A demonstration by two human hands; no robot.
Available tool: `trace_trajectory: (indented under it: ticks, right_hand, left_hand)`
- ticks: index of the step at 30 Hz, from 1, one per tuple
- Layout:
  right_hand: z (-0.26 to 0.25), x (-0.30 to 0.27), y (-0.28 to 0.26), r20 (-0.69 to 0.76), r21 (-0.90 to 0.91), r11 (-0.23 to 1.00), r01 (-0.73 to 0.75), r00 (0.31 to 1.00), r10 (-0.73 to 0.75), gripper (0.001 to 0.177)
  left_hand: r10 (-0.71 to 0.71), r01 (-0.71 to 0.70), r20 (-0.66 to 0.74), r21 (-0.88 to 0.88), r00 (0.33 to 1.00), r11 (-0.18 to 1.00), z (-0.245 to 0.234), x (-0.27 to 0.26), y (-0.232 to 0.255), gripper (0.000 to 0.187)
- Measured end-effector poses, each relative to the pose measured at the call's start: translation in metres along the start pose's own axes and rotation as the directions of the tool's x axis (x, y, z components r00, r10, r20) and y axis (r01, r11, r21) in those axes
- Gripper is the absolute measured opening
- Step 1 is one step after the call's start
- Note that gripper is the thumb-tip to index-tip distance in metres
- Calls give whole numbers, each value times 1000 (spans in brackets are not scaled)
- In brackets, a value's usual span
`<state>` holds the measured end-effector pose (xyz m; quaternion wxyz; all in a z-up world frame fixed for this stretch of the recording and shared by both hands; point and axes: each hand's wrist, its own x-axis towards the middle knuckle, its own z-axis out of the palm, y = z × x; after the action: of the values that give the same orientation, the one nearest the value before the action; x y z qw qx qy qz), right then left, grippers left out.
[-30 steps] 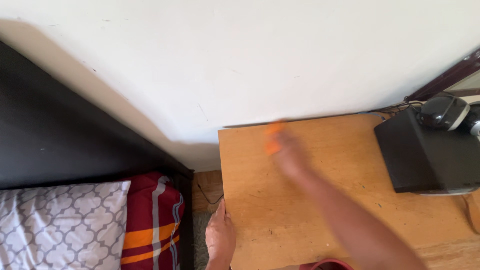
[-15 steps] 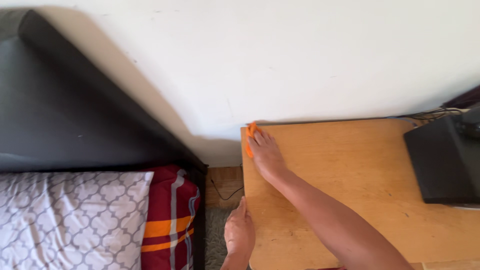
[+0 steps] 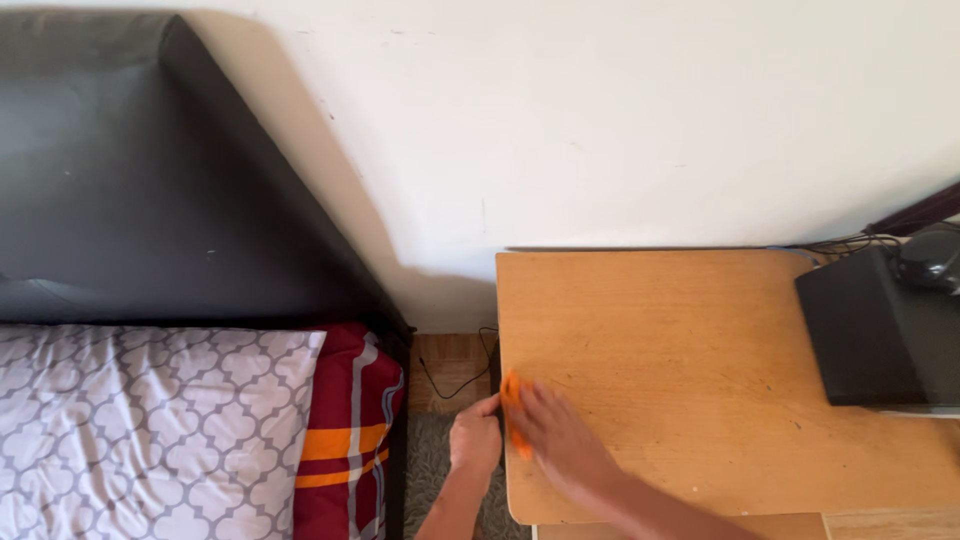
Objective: The person cleans a wooden bedside table using a brush and an orange cloth with cleaning solution. They move a speaker and headphones aside, wipe the surface, and then clean the speaker and headphones before returning them to the table.
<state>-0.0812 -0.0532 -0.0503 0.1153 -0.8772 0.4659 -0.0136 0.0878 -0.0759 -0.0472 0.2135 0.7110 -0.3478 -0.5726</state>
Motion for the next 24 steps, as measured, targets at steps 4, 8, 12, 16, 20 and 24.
trace_trajectory:
  ticks: [4, 8, 12, 16, 20, 24]
  right_hand:
    - [-18, 111, 53, -158, -81, 996, -32, 987, 19, 61]
    - [-50, 176, 80, -194, -20, 977, -211, 960, 203, 62]
    - [-34, 127, 56, -180, -54, 976, -213, 963, 200, 64]
    - [-16, 19, 43, -197, -73, 997, -20, 980, 5, 67]
    - [-36, -45, 135, -7, -95, 777, -623, 781, 625, 51]
    - [-22, -62, 178, -435, -146, 717, -682, 695, 573, 62]
  left_hand:
    - [116, -110, -34, 131, 993, 985, 5, 0, -3, 54]
    - [-58, 56, 44, 52, 997, 997, -1, -4, -1, 53]
    - [70, -70, 7, 100, 998, 993, 1, 4, -6, 51]
    - [361, -344, -37, 225, 932, 911, 8, 20, -6, 56]
    - [477, -462, -14, 226, 879, 857, 16, 20, 5, 52]
    - [556, -545, -26, 164, 831, 822, 22, -6, 16, 48]
